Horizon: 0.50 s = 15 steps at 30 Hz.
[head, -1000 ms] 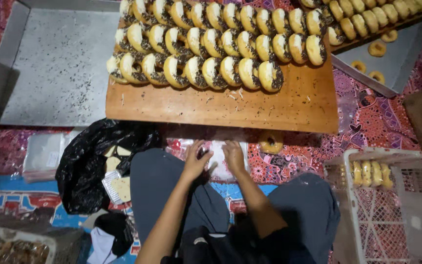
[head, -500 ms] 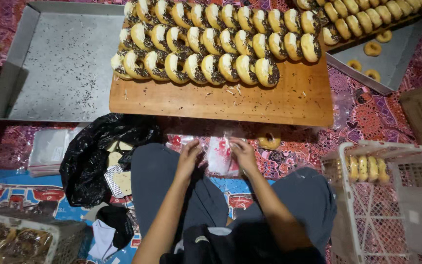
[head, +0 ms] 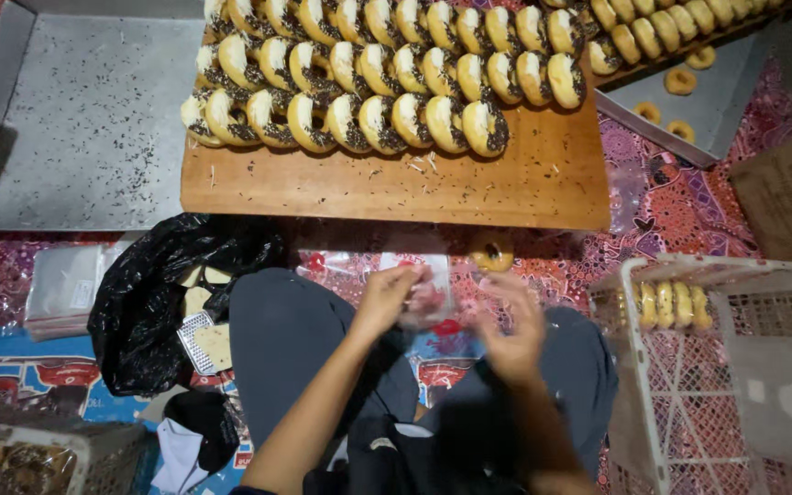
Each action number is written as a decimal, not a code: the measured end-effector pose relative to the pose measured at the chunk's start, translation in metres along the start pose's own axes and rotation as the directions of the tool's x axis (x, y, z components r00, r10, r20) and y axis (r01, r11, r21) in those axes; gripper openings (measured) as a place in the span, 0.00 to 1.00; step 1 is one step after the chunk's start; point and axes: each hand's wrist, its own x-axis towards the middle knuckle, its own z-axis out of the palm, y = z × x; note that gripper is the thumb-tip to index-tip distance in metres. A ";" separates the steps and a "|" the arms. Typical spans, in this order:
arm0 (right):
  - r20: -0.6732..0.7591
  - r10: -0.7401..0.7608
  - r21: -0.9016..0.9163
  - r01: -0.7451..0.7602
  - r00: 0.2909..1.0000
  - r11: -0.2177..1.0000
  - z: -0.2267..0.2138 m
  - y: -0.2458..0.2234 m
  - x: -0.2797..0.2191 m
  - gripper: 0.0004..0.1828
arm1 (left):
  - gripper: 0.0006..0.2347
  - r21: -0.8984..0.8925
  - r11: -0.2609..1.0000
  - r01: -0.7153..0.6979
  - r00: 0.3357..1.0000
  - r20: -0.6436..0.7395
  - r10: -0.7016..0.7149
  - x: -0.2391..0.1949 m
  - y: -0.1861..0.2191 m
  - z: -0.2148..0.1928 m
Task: The person sits on the floor and repeatedly picks up doughnuts from a wooden board, places them into small plastic bags, and then puts the packaged doughnuts into a white plastic crate. The process is repeated for multiple doughnuts.
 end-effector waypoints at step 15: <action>0.553 -0.134 -0.011 0.168 0.822 0.986 0.042 0.013 0.012 0.19 | 0.30 0.098 0.917 -0.387 0.847 -0.356 0.396 -0.020 0.059 0.002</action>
